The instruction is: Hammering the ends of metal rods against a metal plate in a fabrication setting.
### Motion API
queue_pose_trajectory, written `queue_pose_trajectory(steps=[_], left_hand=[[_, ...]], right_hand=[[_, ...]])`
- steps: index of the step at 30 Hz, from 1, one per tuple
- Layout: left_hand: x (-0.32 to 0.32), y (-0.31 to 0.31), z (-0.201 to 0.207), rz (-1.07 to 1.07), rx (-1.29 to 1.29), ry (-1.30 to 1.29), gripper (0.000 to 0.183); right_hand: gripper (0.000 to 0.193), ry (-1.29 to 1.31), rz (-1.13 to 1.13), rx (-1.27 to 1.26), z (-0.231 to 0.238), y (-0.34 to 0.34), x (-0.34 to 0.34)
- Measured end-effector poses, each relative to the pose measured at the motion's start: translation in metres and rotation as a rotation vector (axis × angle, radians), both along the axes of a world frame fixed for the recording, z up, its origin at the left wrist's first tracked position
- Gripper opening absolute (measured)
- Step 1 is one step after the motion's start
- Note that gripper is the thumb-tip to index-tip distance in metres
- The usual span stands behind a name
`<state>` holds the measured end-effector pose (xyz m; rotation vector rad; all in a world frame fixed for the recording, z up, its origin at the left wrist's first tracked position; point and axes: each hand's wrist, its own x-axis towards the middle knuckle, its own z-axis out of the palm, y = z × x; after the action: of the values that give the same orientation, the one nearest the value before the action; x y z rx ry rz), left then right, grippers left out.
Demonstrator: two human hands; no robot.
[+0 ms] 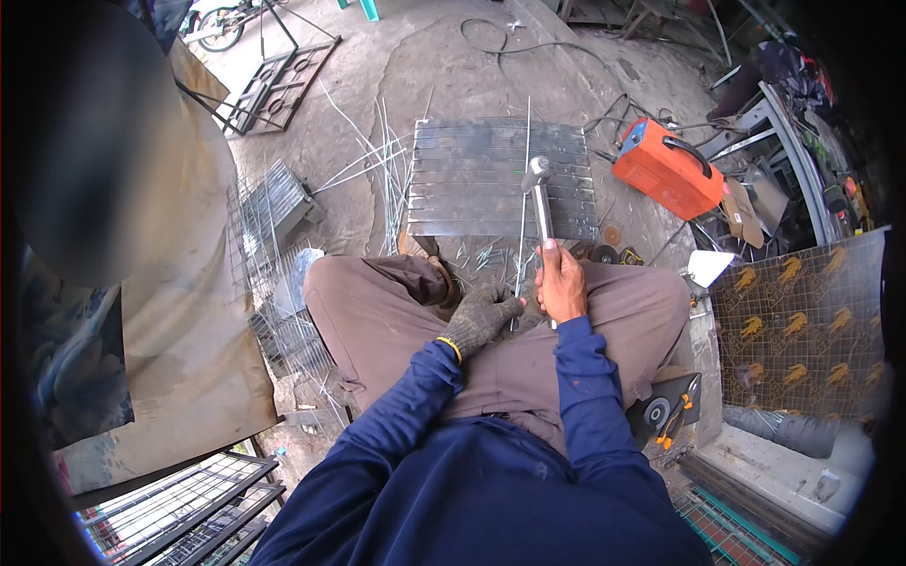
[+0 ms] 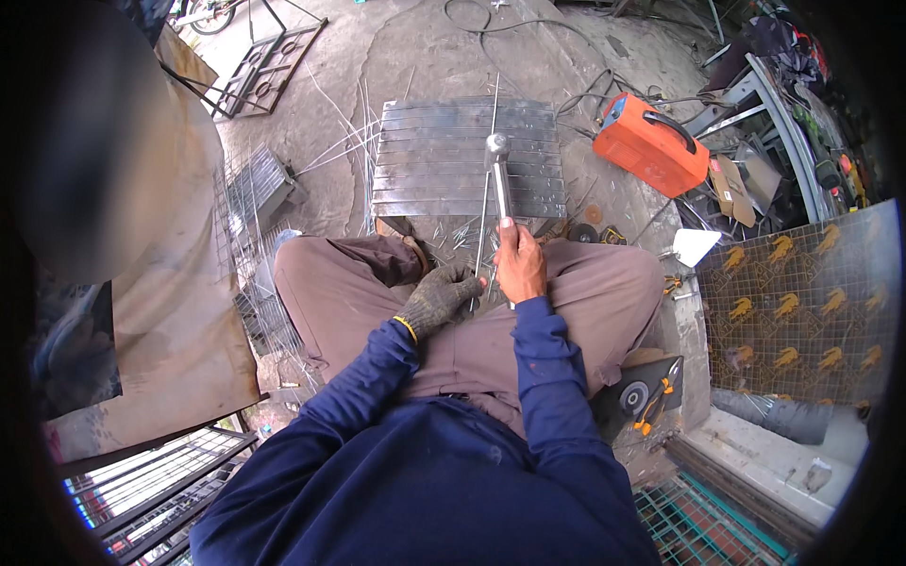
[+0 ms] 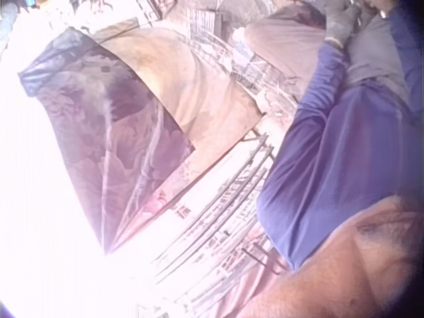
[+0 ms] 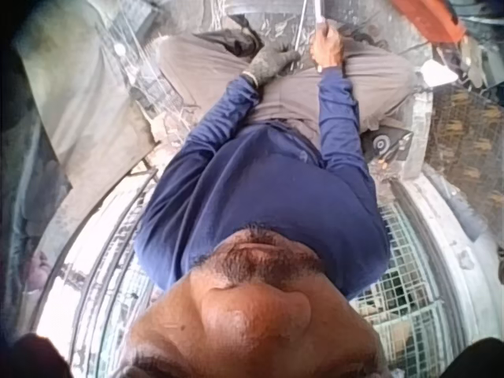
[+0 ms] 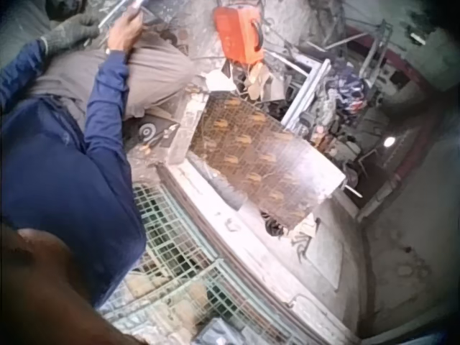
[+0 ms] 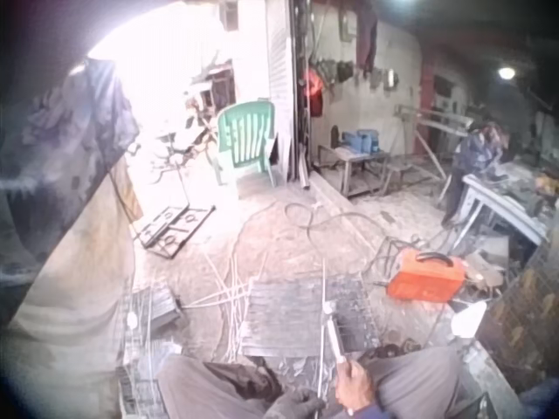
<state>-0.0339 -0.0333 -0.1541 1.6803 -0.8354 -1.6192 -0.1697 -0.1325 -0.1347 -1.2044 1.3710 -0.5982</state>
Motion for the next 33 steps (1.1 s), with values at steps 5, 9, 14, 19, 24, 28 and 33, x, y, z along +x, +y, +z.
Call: queue_pose_trajectory(steps=[5,9,14,19,24,28,33], left_hand=[[0.001,0.0,-0.003,0.01,-0.032,-0.038,0.037],[0.004,0.0,-0.002,0.012,-0.03,0.004,0.037],[0.008,0.005,0.007,0.007,-0.044,0.029,0.032],[0.011,0.001,0.001,0.075,-0.051,0.111,0.03],[0.007,0.002,-0.005,0.186,-0.053,0.195,0.029],[0.012,0.003,-0.014,0.262,-0.143,0.348,0.023],[0.008,0.005,0.029,0.362,-0.235,0.262,0.024]], right_hand=[[0.055,-0.045,0.076,-0.223,0.003,-0.001,0.01],[0.053,0.07,0.064,-0.335,0.007,-0.01,0.015],[0.048,-0.077,0.08,-0.012,0.022,-0.012,0.013],[0.048,-0.003,0.013,-0.28,0.001,-0.003,0.006],[0.05,-0.038,-0.001,-0.071,-0.005,0.0,0.001],[0.052,-0.107,-0.023,0.051,-0.003,-0.005,-0.001],[0.052,-0.11,-0.034,0.106,0.0,-0.002,-0.005]])
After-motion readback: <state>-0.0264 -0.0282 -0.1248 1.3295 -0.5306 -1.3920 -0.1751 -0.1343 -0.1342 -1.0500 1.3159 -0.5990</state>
